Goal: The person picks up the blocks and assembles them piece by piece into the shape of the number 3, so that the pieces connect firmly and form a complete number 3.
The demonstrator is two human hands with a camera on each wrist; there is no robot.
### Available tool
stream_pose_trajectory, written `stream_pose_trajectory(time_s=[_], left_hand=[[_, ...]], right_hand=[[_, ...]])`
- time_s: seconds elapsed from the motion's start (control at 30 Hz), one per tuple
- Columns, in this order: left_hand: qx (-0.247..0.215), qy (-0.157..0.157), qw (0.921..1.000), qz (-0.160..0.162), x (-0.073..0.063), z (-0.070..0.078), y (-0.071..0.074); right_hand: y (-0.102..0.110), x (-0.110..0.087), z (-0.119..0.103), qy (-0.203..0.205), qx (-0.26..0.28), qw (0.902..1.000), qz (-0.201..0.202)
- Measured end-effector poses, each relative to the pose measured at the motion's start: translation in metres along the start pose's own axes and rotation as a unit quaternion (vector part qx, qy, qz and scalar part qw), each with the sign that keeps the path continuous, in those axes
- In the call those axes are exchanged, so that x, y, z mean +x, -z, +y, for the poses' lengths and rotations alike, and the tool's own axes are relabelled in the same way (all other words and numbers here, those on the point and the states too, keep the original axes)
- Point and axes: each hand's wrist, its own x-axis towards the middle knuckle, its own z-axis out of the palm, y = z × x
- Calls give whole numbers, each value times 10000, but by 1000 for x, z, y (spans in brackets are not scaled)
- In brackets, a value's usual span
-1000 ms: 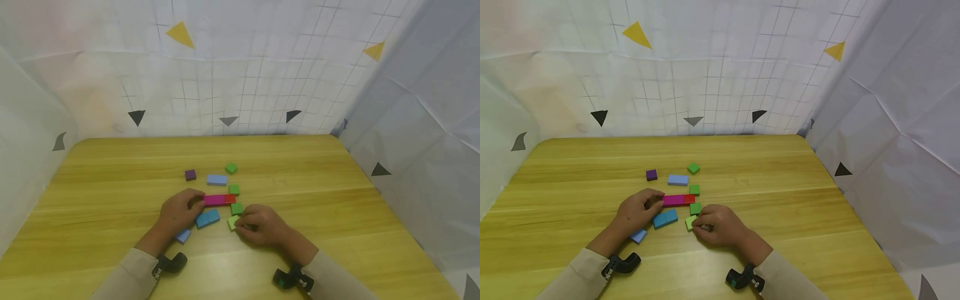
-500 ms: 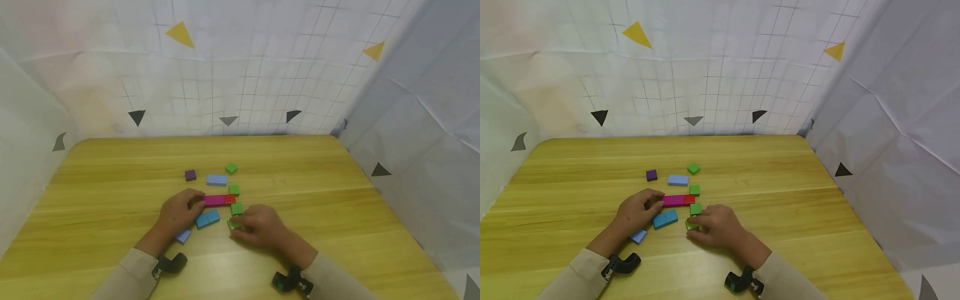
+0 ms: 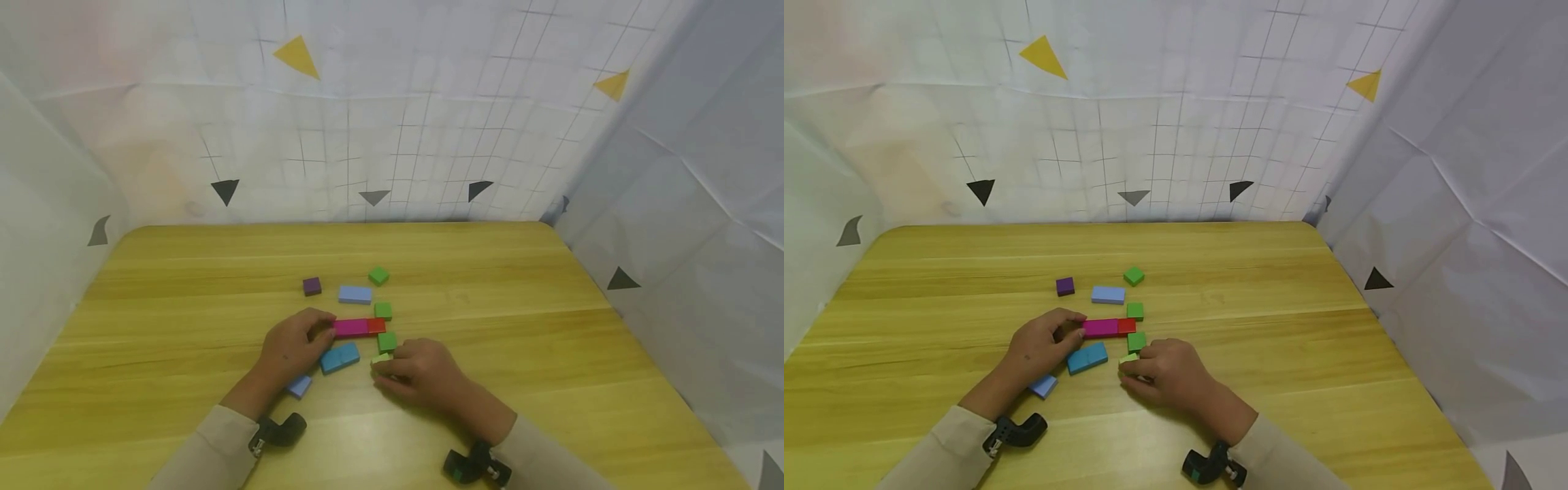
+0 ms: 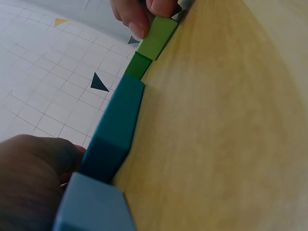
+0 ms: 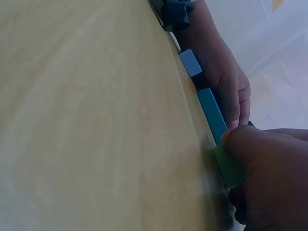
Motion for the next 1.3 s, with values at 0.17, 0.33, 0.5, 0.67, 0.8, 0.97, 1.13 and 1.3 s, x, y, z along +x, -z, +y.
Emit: stream_pose_trajectory(time_s=[0.17,0.33,0.5,0.67,0.8,0.97,1.13,1.3], left_hand=[[36,-61,10000,47,0,-1,-1],[32,-72,10000,45,0,-2,-2],[37,-79,9999,50,0,-2,-2],[21,-94,9999,56,0,-2,-2],[15,-85,10000,42,0,-2,-2],[2,-64,10000,38,0,-2,-2],[-9,-52,10000,38,1,-2,-2],[-65,18,10000,20,0,-1,-1]], right_hand=[[1,0,-1,-25,-83,10000,6],[1,-1,0,-6,-156,9999,62],[0,-2,1,31,-127,9998,123],[1,-2,2,24,-86,9999,123],[0,-3,3,29,-54,9999,155],[-2,-4,5,32,-4,9999,145],[-1,-4,6,37,52,9999,95],[0,-4,6,48,62,9999,94]])
